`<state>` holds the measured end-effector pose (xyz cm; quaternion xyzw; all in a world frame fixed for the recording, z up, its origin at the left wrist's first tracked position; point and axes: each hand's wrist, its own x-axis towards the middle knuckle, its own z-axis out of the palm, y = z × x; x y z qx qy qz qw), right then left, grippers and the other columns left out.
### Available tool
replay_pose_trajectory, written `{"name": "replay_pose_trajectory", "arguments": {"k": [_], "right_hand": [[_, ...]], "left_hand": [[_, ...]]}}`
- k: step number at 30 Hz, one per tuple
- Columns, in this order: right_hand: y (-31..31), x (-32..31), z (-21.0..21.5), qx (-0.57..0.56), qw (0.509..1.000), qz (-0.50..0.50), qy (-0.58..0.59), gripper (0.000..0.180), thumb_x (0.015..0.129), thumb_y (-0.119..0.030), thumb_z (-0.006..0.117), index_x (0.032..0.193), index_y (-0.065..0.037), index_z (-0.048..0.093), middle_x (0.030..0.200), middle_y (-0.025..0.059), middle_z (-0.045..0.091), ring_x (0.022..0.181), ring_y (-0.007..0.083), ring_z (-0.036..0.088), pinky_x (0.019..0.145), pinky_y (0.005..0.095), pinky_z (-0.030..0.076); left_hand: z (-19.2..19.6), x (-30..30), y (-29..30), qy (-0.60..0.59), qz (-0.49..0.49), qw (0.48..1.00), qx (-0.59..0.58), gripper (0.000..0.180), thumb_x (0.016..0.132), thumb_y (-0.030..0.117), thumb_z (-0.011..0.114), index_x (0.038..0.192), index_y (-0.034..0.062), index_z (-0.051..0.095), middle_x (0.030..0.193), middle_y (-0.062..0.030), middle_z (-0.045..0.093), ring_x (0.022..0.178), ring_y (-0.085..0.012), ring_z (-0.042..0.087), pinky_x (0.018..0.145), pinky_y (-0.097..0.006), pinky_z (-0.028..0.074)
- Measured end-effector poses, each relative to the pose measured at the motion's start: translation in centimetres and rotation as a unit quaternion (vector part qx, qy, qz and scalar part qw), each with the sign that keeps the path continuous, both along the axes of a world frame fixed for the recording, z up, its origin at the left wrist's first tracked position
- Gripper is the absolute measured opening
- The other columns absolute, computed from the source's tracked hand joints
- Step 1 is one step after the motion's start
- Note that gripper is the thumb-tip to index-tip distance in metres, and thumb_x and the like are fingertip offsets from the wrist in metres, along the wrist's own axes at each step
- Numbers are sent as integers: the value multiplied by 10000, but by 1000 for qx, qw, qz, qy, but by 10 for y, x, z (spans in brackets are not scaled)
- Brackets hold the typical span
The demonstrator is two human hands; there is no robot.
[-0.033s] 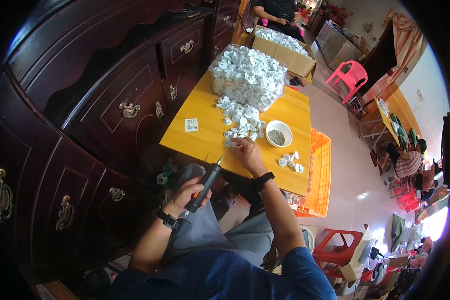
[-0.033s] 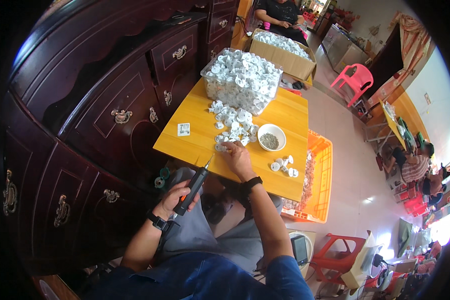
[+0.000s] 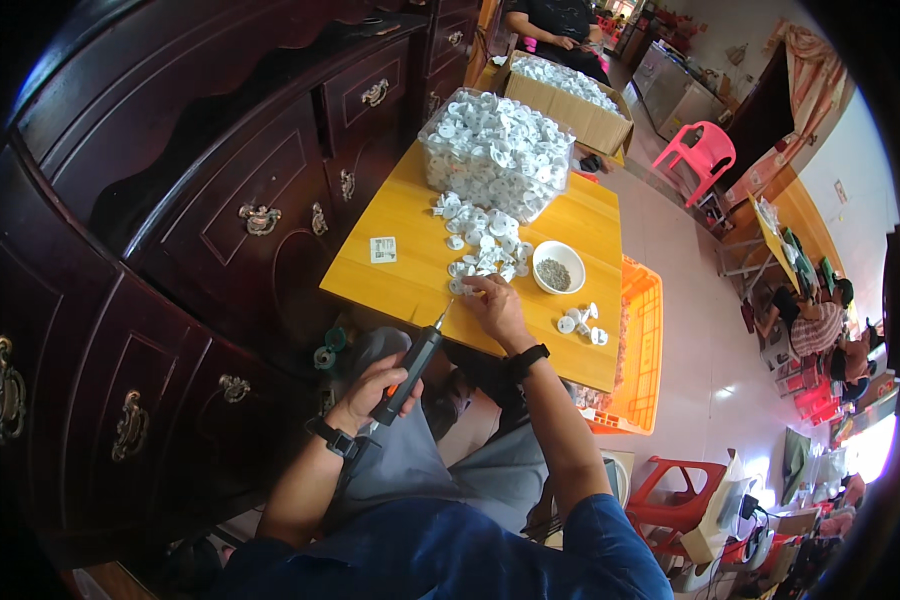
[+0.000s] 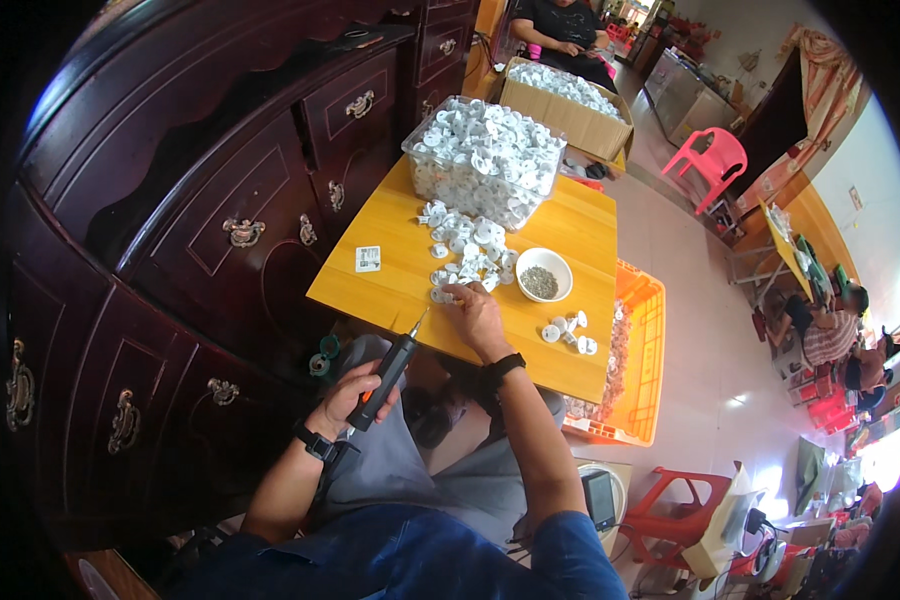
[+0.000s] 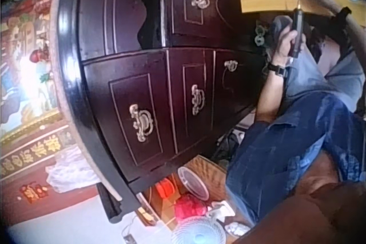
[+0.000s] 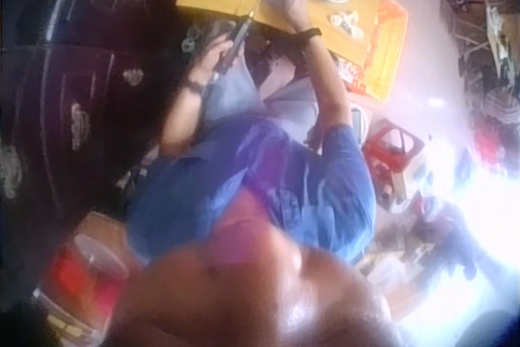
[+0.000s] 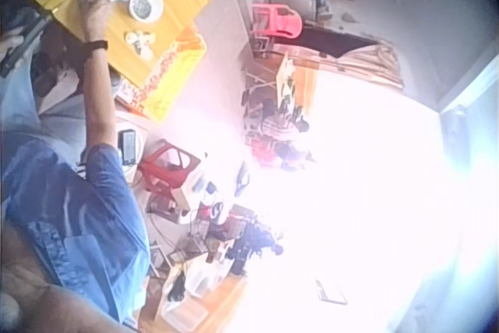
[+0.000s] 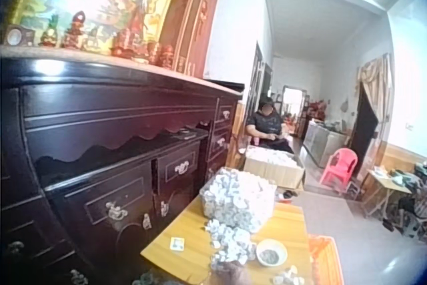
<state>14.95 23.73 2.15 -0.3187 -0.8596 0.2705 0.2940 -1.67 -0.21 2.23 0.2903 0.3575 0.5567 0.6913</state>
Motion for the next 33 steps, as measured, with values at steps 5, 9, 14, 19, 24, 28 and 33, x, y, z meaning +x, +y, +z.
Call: {"name": "replay_pose_trajectory", "arguments": {"k": [5,9,14,19,24,28,33], "right_hand": [[-10,-3,8,0,1000,-3,3,286,790,-127,747,1061,-66,677,983,171,646,735,298,666,695,400,548],[-12,3,3,99,994,-46,25,244,768,-156,783,940,-55,642,920,151,658,742,308,664,687,390,539],[-14,7,3,-75,996,-52,23,248,765,-168,799,916,-53,639,886,137,669,726,278,650,668,355,524],[-18,14,-9,-85,992,-45,81,233,819,-144,762,1020,-53,687,823,120,682,719,210,647,691,324,534],[-23,16,-5,-223,966,-44,122,224,899,-159,706,1080,-29,686,895,64,683,765,127,624,730,276,525],[-28,20,-4,-315,929,-37,189,200,934,-143,669,1099,-30,662,928,-2,646,815,71,579,745,234,496],[-30,19,-9,-339,907,-26,250,150,936,-115,663,1070,-58,630,920,-30,619,807,41,540,723,204,461]], "left_hand": [[0,-2,-2,-9,0,1000,-2,424,945,305,519,1290,59,513,886,-79,630,667,-129,619,589,-254,519],[3,1,0,6,-6,1000,-3,408,944,302,517,1273,60,518,882,-77,632,670,-131,621,591,-253,519],[-1,1,0,12,-10,1000,-10,348,945,294,513,1207,66,532,879,-75,633,681,-135,621,601,-261,522],[6,4,3,22,-21,1000,-6,288,966,272,526,1172,70,522,866,-66,622,656,-125,602,592,-260,517],[1,4,3,12,-28,999,-8,270,974,253,519,1168,66,523,864,-67,622,657,-127,602,592,-264,518],[1,4,3,18,-25,999,-12,253,979,241,516,1159,63,526,863,-69,624,655,-132,602,593,-267,518],[0,7,6,39,-31,999,-18,213,969,226,500,1104,65,533,873,-74,627,664,-141,600,593,-280,518]]}}
